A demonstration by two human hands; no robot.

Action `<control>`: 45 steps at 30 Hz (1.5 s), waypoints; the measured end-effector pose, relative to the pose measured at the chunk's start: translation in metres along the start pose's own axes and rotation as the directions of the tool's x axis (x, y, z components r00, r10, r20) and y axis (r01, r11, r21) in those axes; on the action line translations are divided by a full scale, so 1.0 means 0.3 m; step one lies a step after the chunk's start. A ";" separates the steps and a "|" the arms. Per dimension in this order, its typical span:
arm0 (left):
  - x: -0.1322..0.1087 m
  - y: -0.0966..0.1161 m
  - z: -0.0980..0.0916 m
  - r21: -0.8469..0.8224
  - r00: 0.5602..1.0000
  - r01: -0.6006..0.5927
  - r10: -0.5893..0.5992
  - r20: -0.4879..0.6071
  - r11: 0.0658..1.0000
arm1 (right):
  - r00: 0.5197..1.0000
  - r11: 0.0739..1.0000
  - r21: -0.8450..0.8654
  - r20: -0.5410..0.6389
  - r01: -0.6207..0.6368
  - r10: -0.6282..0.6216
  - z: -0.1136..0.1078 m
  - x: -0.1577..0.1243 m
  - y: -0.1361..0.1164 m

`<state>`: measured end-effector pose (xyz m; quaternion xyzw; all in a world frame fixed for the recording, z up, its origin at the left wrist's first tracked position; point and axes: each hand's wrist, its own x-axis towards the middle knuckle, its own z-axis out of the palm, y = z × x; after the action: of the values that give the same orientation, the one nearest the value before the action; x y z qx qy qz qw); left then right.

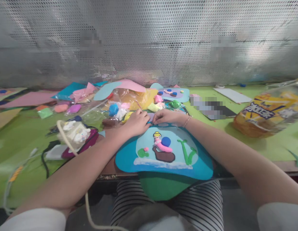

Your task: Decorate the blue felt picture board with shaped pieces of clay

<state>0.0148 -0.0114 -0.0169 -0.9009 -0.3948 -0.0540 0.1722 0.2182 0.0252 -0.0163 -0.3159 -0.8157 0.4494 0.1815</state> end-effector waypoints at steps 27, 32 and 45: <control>0.006 0.005 -0.014 -0.100 0.995 0.014 -0.024 -0.098 0.995 | 1.000 0.999 0.051 0.029 0.010 -0.011 -0.022 0.015 0.047; 0.012 0.010 -0.022 -0.230 0.984 -0.084 0.045 -0.171 0.970 | 1.000 1.000 0.025 0.006 0.001 -0.001 -0.023 0.015 0.041; 0.000 0.023 -0.036 -0.302 0.976 -0.210 0.181 -0.121 0.930 | 1.000 0.998 -0.068 -0.003 0.013 -0.013 -0.020 0.012 0.048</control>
<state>0.0202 -0.0194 -0.0085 -0.9481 -0.2812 -0.1396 0.0498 0.2240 0.0371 -0.0252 -0.3174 -0.8320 0.4199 0.1751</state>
